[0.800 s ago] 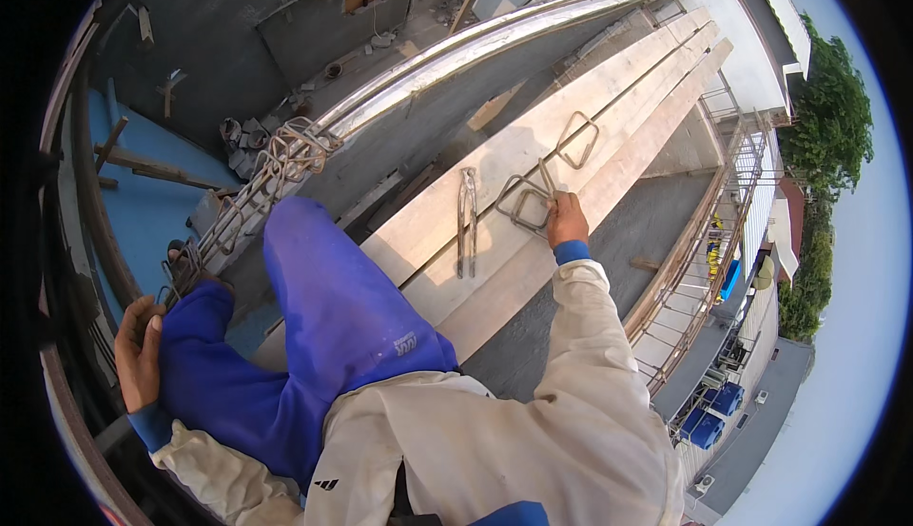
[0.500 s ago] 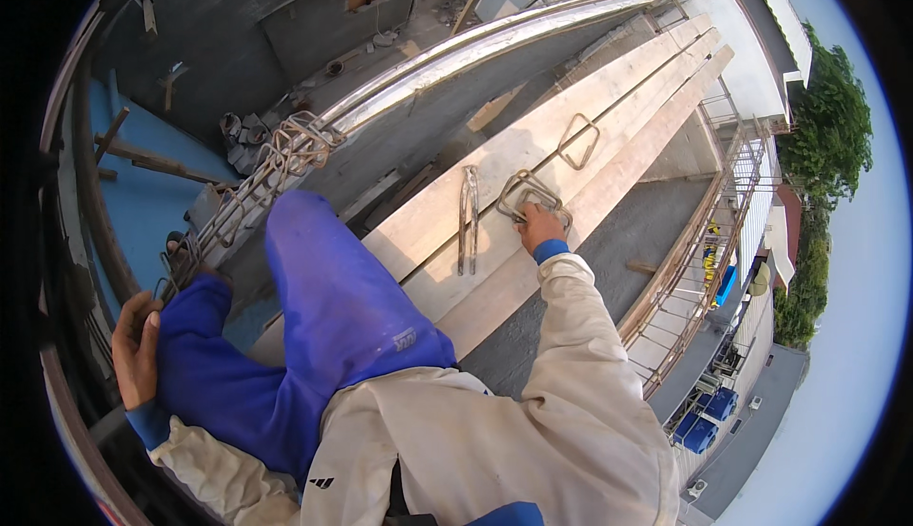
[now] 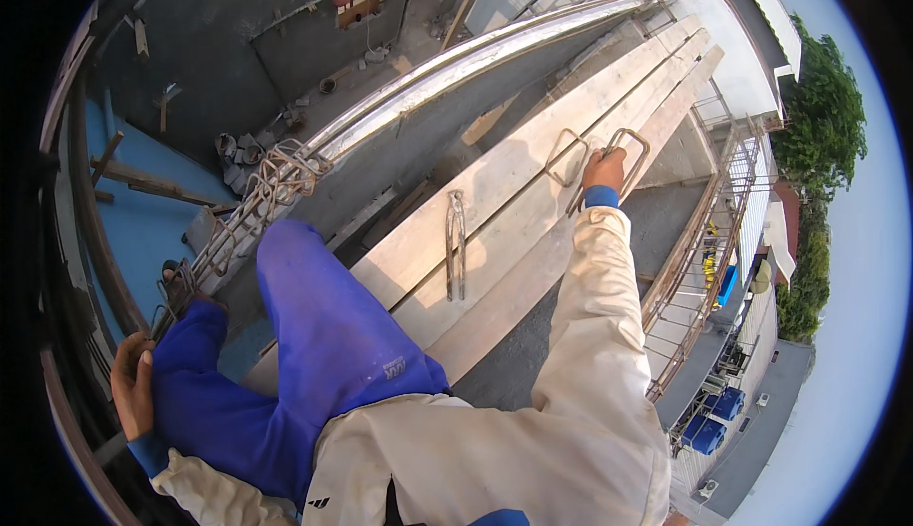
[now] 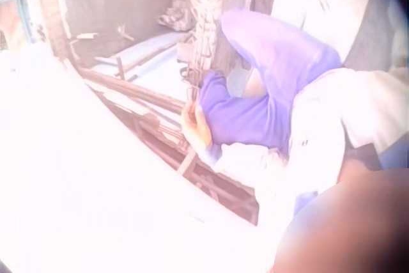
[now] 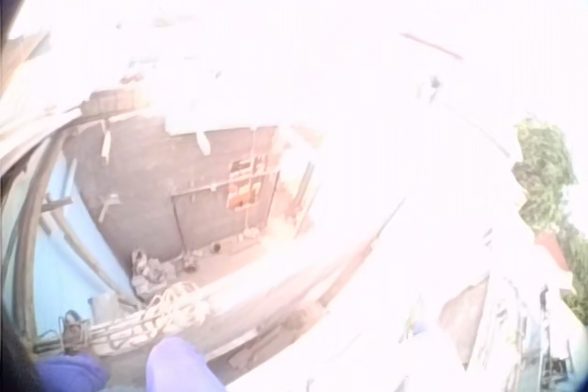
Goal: The person is sitting on a wooden plank at a construction site, tying metal rebar together with wire. They use a tool to twist the wire, securing the rebar in place.
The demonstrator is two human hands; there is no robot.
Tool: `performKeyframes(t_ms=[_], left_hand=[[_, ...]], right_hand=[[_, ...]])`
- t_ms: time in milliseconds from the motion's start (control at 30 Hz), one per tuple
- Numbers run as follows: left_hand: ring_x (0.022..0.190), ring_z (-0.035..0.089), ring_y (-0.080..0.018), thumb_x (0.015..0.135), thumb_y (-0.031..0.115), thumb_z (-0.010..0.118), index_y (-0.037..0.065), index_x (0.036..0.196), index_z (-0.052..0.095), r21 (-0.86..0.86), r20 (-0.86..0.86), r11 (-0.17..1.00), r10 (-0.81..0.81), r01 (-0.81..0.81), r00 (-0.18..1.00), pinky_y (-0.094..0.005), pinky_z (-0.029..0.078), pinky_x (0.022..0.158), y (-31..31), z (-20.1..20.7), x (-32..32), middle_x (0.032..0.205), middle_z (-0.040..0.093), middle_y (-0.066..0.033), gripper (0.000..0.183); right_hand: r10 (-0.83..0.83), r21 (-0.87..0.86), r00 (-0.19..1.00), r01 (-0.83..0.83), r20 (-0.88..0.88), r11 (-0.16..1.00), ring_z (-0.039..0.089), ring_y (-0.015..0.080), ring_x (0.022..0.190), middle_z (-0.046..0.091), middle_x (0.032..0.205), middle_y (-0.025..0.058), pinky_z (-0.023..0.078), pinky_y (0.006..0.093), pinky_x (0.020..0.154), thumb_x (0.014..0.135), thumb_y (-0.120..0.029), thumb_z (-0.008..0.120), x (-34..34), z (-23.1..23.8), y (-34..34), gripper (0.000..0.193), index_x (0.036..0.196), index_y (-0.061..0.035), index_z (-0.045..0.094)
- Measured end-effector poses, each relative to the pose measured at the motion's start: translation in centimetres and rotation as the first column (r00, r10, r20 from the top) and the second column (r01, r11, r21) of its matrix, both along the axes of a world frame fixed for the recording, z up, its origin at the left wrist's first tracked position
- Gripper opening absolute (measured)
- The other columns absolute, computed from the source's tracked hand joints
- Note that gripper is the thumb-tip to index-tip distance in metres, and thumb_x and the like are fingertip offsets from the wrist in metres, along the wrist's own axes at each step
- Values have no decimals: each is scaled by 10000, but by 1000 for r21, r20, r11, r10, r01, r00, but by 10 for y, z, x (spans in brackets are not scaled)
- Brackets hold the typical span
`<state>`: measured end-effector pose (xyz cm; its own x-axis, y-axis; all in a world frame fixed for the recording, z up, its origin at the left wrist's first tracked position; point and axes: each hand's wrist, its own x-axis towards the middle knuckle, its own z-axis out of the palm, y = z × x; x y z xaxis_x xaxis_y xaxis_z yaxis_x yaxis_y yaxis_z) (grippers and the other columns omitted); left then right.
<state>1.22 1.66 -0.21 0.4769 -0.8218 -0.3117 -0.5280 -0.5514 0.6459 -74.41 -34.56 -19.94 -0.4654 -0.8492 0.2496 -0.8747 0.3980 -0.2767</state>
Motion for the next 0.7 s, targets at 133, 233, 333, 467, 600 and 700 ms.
performKeyframes(t_ms=[133, 233, 333, 467, 600, 700], left_hand=[[1125, 669, -227, 1052, 200, 645, -67, 1372, 600, 0, 2, 1000, 15, -15, 1000, -358, 490, 1033, 1, -1, 1, 1155, 719, -159, 418], [1114, 672, -226, 1053, 198, 644, -66, 1352, 613, -23, 13, 999, 25, -25, 1000, -359, 493, 1025, 5, 1, -2, 1143, 721, -159, 400], [1108, 673, -226, 1060, 193, 634, -68, 1334, 622, -30, 23, 998, 53, -52, 998, -363, 495, 1023, 5, 2, -4, 1139, 722, -160, 378], [1102, 675, -229, 1075, 179, 612, -72, 1316, 629, -25, 44, 997, 80, -79, 996, -371, 498, 1019, -8, 5, -13, 1136, 721, -164, 349], [1071, 689, -219, 1074, 158, 615, -60, 1265, 648, -243, -41, 965, 91, -98, 995, -367, 506, 1012, -20, 11, -54, 1111, 726, -157, 292], [1056, 684, -191, 1087, 225, 603, -11, 1173, 669, -317, -356, 947, -72, -48, 931, -375, 535, 1030, -36, 1, -117, 1054, 711, -113, 259]], right_hand=[[56, 290, 998, -52, -6, 956, 676, 458, 1154, 674, 1256, 267, 548, 540, 979, 960, -280, 726, 30, -40, -20, 462, 1284, -30, 512], [-104, 433, 992, 124, -70, 893, 609, 405, 1335, 606, 1454, 237, 517, 503, 1083, 933, -335, 748, 57, -73, -17, 587, 1375, -37, 503], [-172, 452, 984, 170, -38, 876, 622, 418, 1320, 619, 1445, 248, 519, 492, 1086, 961, -333, 711, 63, -81, -16, 534, 1369, -30, 545], [-49, 515, 994, 92, -97, 852, 656, 414, 1272, 657, 1393, 258, 524, 500, 1076, 961, -335, 712, 57, -70, 3, 528, 1352, -9, 572], [133, 518, 991, -124, 19, 846, 688, 437, 1184, 696, 1287, 289, 530, 512, 1051, 911, -332, 744, 73, -61, 65, 598, 1360, 13, 551], [102, 560, 983, -173, 156, 810, 714, 450, 1093, 739, 1164, 281, 555, 491, 1009, 838, -361, 785, 96, -48, 118, 573, 1249, 15, 651]])
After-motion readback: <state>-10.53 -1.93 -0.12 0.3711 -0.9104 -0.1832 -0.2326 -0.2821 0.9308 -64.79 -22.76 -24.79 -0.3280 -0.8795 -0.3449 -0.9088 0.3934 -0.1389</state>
